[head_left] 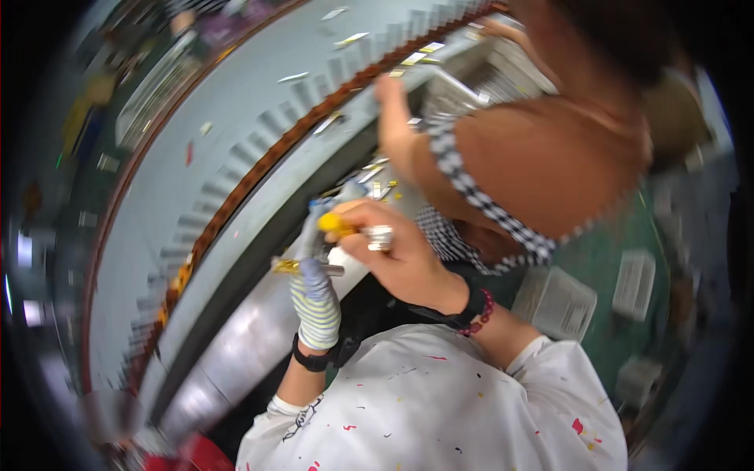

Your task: Assembling small yellow plastic caps onto metal rods at a production line workstation and transporting a crate of the items to a sorting area.

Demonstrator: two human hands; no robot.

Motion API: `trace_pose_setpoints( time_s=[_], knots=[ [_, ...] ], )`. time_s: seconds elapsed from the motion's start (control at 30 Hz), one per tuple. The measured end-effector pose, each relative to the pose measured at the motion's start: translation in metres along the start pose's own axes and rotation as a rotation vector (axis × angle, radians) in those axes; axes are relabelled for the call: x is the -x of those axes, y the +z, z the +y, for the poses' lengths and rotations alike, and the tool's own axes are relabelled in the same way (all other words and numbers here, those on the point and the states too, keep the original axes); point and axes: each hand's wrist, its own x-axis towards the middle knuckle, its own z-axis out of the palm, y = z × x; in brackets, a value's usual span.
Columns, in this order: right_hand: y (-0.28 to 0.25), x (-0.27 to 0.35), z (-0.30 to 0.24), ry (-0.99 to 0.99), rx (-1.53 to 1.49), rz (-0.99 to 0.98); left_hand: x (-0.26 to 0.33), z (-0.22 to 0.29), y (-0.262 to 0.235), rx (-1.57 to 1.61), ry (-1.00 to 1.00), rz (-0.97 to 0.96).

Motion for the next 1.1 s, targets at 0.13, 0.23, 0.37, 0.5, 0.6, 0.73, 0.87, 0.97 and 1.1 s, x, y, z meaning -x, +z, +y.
trace_pose_setpoints(
  time_s=[0.13,0.23,0.37,0.5,0.6,0.73,0.87,0.97,1.1],
  knots=[
    [-0.015,0.017,-0.001,-0.029,0.350,0.101,-0.027,-0.014,0.042,0.387,0.030,-0.350],
    [-0.036,0.037,-0.010,0.242,0.165,0.281,-0.027,-0.037,0.059,0.150,-0.146,-0.376],
    [-0.081,0.079,0.000,0.305,-0.117,0.332,-0.025,-0.033,0.126,-0.072,0.373,-0.525],
    [-0.115,0.112,-0.030,0.371,0.019,0.356,-0.012,-0.033,0.161,-0.116,0.517,-0.595],
    [-0.128,0.138,-0.027,0.293,-0.273,0.458,-0.003,-0.059,0.156,0.000,0.016,-1.015],
    [-0.195,0.178,-0.055,0.017,-0.521,0.766,-0.022,-0.032,0.240,-0.169,0.311,-1.403],
    [-0.269,0.242,-0.078,-0.009,-0.505,0.897,0.000,0.030,0.354,0.046,0.560,-1.197],
    [-0.333,0.298,-0.077,-0.029,-0.493,1.015,0.061,0.018,0.447,0.604,0.403,-1.023],
    [-0.398,0.343,-0.106,-0.036,-0.363,1.125,0.099,0.028,0.531,0.612,0.347,-0.970]
  ],
)
